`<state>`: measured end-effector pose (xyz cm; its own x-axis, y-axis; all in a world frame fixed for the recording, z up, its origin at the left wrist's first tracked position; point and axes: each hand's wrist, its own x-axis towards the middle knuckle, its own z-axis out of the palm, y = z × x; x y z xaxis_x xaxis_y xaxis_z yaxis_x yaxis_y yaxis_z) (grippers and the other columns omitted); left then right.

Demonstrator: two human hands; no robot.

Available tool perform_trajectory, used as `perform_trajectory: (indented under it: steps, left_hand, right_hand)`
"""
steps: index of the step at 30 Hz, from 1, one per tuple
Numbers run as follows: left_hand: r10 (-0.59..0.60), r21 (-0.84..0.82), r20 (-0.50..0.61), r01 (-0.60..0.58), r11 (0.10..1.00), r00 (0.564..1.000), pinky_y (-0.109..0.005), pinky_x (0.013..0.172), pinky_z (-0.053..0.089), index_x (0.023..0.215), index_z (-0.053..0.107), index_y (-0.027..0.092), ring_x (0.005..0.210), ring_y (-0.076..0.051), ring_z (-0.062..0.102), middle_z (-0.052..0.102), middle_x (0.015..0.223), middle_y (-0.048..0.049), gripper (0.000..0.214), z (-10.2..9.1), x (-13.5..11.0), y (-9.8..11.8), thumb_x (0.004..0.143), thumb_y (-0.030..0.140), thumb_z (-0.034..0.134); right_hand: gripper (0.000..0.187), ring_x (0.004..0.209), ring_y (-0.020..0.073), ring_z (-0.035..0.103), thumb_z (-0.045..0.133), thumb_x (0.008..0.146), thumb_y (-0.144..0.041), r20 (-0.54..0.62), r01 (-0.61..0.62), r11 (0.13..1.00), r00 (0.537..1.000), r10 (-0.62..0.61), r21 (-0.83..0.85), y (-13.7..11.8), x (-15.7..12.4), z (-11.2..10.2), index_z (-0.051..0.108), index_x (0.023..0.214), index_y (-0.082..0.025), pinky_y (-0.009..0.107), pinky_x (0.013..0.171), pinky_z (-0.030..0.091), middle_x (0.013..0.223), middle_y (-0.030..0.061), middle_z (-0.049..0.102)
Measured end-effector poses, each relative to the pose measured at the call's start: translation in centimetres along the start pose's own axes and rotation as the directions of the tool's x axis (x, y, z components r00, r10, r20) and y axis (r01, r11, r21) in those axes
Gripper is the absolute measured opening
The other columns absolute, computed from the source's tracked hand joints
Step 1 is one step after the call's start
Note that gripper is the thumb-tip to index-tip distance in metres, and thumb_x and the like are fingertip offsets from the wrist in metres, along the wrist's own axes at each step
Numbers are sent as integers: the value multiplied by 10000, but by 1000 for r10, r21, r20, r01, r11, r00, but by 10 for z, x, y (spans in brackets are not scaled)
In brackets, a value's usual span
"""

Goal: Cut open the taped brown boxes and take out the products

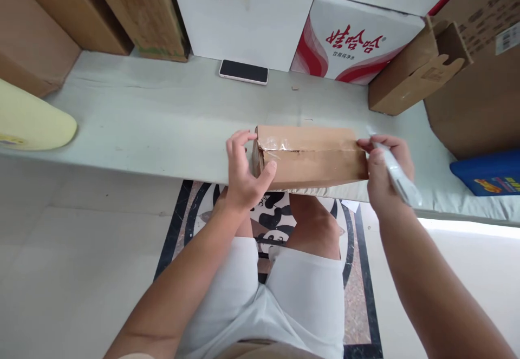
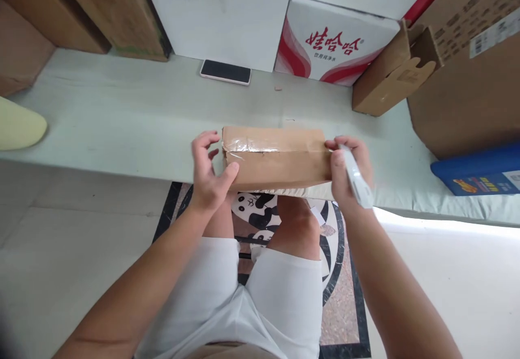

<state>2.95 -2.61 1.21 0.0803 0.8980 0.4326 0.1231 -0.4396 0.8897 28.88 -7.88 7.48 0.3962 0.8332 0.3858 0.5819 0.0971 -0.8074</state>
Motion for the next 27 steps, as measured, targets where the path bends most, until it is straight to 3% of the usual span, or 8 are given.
perform_trajectory:
  steps: [3, 5, 10, 16, 19, 23, 27]
  left_hand:
    - [7, 188, -80, 8, 982, 997, -491, 1015, 514, 1187, 546, 247, 1139, -281, 574, 560, 1173, -86, 427, -8, -9, 21, 816, 369, 718]
    - [-37, 237, -80, 54, 970, 996, -462, 980, 553, 1210, 556, 225, 1137, -270, 608, 595, 1201, -94, 457, -10, -14, 33, 814, 380, 724]
    - [-173, 157, -155, 197, 968, 973, -440, 1046, 544, 1235, 568, 213, 1295, -281, 593, 574, 1429, -133, 503, -8, -19, 49, 795, 368, 757]
    - [-365, 75, -176, 383, 921, 914, -437, 1009, 570, 957, 664, 209, 1241, -286, 624, 598, 1386, -114, 350, -9, -9, 55, 777, 473, 807]
    - [-361, 95, -172, 381, 920, 916, -435, 1071, 542, 916, 715, 209, 1309, -295, 581, 589, 1373, -107, 345, -10, -7, 52, 773, 507, 815]
    - [-316, 52, -151, 326, 944, 937, -432, 1119, 513, 1032, 726, 219, 1365, -295, 545, 547, 1425, -108, 442, -11, -11, 40, 790, 584, 787]
    - [-260, 78, -114, 269, 960, 959, -420, 1104, 523, 1043, 716, 209, 1388, -307, 523, 538, 1417, -121, 542, -15, -16, 32, 772, 676, 760]
  right_hand:
    - [267, 1174, 233, 669, 547, 983, -467, -15, 81, 992, 996, -83, -94, -4, -17, 7, 634, 1115, -251, 436, 1063, 482, 1180, 64, 721]
    - [247, 1189, 246, 661, 542, 991, -443, -46, 113, 990, 992, -117, -83, -5, -26, 11, 628, 1122, -251, 452, 1056, 489, 1186, 67, 723]
    - [197, 1165, 264, 684, 568, 984, -369, -28, 190, 981, 981, -191, -43, -4, -48, 18, 598, 1146, -260, 470, 1002, 526, 1213, 75, 719]
    - [202, 1225, 296, 660, 605, 955, -342, 18, 299, 950, 954, -298, -94, -7, -66, 22, 570, 1143, -275, 501, 988, 543, 1256, 92, 700]
    - [206, 1246, 303, 648, 605, 955, -369, 36, 285, 954, 959, -282, -98, -7, -69, 21, 575, 1138, -280, 509, 995, 543, 1267, 90, 698]
    - [297, 1199, 294, 664, 564, 975, -472, 62, 190, 982, 980, -188, -22, -6, -62, 14, 614, 1197, -281, 490, 987, 545, 1242, 85, 707]
    - [400, 882, 228, 687, 480, 996, -567, -139, 121, 989, 984, -109, 84, -18, -44, 1, 721, 1069, -256, 403, 792, 565, 938, 64, 700]
